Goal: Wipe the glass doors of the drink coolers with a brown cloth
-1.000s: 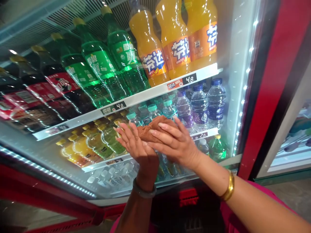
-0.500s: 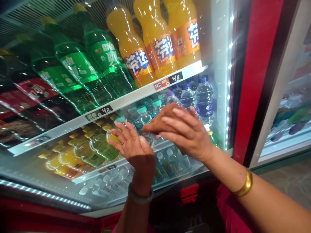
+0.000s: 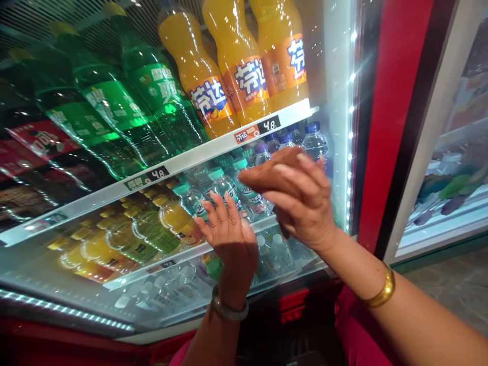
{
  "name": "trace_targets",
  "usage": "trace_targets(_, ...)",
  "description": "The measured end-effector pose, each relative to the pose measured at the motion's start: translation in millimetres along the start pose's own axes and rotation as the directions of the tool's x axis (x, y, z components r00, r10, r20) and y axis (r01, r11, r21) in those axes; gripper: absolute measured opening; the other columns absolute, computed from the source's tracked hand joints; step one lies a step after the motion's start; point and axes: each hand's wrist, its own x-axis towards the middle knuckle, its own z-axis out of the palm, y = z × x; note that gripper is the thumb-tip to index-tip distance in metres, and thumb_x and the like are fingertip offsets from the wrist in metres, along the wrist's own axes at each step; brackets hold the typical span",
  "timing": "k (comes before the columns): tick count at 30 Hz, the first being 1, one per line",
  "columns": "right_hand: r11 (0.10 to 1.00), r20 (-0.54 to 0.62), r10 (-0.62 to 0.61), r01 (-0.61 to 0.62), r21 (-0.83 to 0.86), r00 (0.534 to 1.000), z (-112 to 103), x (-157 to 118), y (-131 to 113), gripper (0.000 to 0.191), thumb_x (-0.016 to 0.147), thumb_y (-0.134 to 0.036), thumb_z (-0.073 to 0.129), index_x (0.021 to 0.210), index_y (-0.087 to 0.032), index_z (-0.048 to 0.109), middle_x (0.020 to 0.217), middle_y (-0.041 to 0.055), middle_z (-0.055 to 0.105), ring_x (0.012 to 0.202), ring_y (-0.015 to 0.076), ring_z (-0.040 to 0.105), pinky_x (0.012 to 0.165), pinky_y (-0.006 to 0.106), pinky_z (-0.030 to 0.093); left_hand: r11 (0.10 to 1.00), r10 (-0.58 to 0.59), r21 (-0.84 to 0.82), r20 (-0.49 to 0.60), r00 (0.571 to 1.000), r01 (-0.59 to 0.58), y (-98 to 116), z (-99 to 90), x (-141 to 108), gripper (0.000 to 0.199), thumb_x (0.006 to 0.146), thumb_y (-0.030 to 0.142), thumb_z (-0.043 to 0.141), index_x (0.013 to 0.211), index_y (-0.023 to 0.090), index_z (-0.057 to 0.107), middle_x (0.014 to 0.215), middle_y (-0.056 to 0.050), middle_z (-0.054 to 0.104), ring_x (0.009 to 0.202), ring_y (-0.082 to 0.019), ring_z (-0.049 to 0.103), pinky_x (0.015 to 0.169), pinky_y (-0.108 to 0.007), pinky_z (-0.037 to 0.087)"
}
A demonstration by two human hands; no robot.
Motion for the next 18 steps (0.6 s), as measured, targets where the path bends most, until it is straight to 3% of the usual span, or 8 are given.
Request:
trace_targets(3,0.999,-0.136,-0.05,0.047,-0.022,0.989,-1.3,2.4,-3.9,0.061,0.088,-0.02,0.071,0.145,-0.038,0.058,0.164,-0.0003,0.041,0.157,0.0352,0.036,0.133,0.069,0.027,1.0,0.0,0.007,-0.021,1.0,0.0,0.4,1.0,1.3,0.08,0.098,0.017,0.046,0.172,0.019,0.015,0.176,-0.011,0.024,0.168,-0.029,0.011,0.137,-0.059,-0.001)
trace_targets(7,0.977,0.001,-0.21,0.21,0.022,0.978,7.2,-6.0,-36.6,0.033,0.097,-0.021,0.066,0.128,-0.031,0.068,0.156,-0.0002,0.052,0.16,0.0235,0.032,0.138,0.052,0.029,1.0,0.008,0.014,-0.06,0.998,-0.007,-0.2,3.8,0.7,0.073,0.102,0.022,0.045,0.171,0.013,0.022,0.175,-0.015,0.027,0.168,-0.026,0.012,0.139,-0.05,0.0)
trace_targets(10,0.953,0.032,-0.303,0.302,0.02,0.953,3.5,-3.0,-25.7,0.035,0.1,-0.017,0.062,0.13,-0.034,0.066,0.147,-0.0026,0.059,0.157,0.0187,0.038,0.139,0.049,0.027,1.0,0.015,0.017,-0.081,0.997,-0.013,0.4,4.2,1.2,0.071,0.103,0.02,0.042,0.171,0.011,0.021,0.174,-0.015,0.029,0.168,-0.023,0.011,0.139,-0.047,0.0)
trace_targets(12,0.963,-0.042,-0.268,0.267,-0.035,0.962,-4.3,4.2,-3.5,0.048,0.097,-0.017,0.064,0.14,-0.036,0.06,0.15,-0.0022,0.057,0.155,0.0222,0.041,0.137,0.053,0.029,1.0,0.014,0.015,-0.077,0.997,-0.013,1.3,3.9,1.9,0.073,0.102,0.019,0.042,0.171,0.015,0.02,0.174,-0.013,0.028,0.168,-0.025,0.012,0.139,-0.051,0.001)
trace_targets(14,0.985,-0.16,-0.165,0.155,-0.073,0.973,-10.8,10.1,12.5,0.063,0.093,-0.021,0.066,0.152,-0.036,0.051,0.157,0.0013,0.049,0.153,0.0289,0.043,0.133,0.061,0.033,1.0,0.012,0.017,-0.069,0.998,-0.011,2.0,3.8,2.5,0.073,0.101,0.02,0.043,0.171,0.018,0.02,0.176,-0.011,0.024,0.168,-0.027,0.012,0.138,-0.054,0.002)
trace_targets(16,0.995,-0.191,-0.078,0.063,-0.082,0.979,-11.9,10.6,10.3,0.069,0.091,-0.024,0.066,0.157,-0.032,0.047,0.161,0.0056,0.044,0.154,0.0343,0.041,0.131,0.066,0.034,1.0,0.008,0.018,-0.07,0.998,-0.007,1.8,4.3,2.9,0.073,0.102,0.02,0.043,0.171,0.021,0.021,0.177,-0.008,0.02,0.168,-0.026,0.012,0.138,-0.053,0.002)
trace_targets(18,0.994,-0.11,-0.094,0.086,-0.07,0.989,-8.0,5.6,-7.6,0.058,0.093,-0.025,0.066,0.15,-0.031,0.054,0.156,0.0062,0.049,0.155,0.033,0.038,0.132,0.064,0.034,1.0,0.01,0.021,-0.081,0.997,-0.008,0.8,5.2,3.3,0.07,0.103,0.021,0.041,0.171,0.022,0.021,0.178,-0.006,0.016,0.169,-0.024,0.01,0.139,-0.05,0.0)
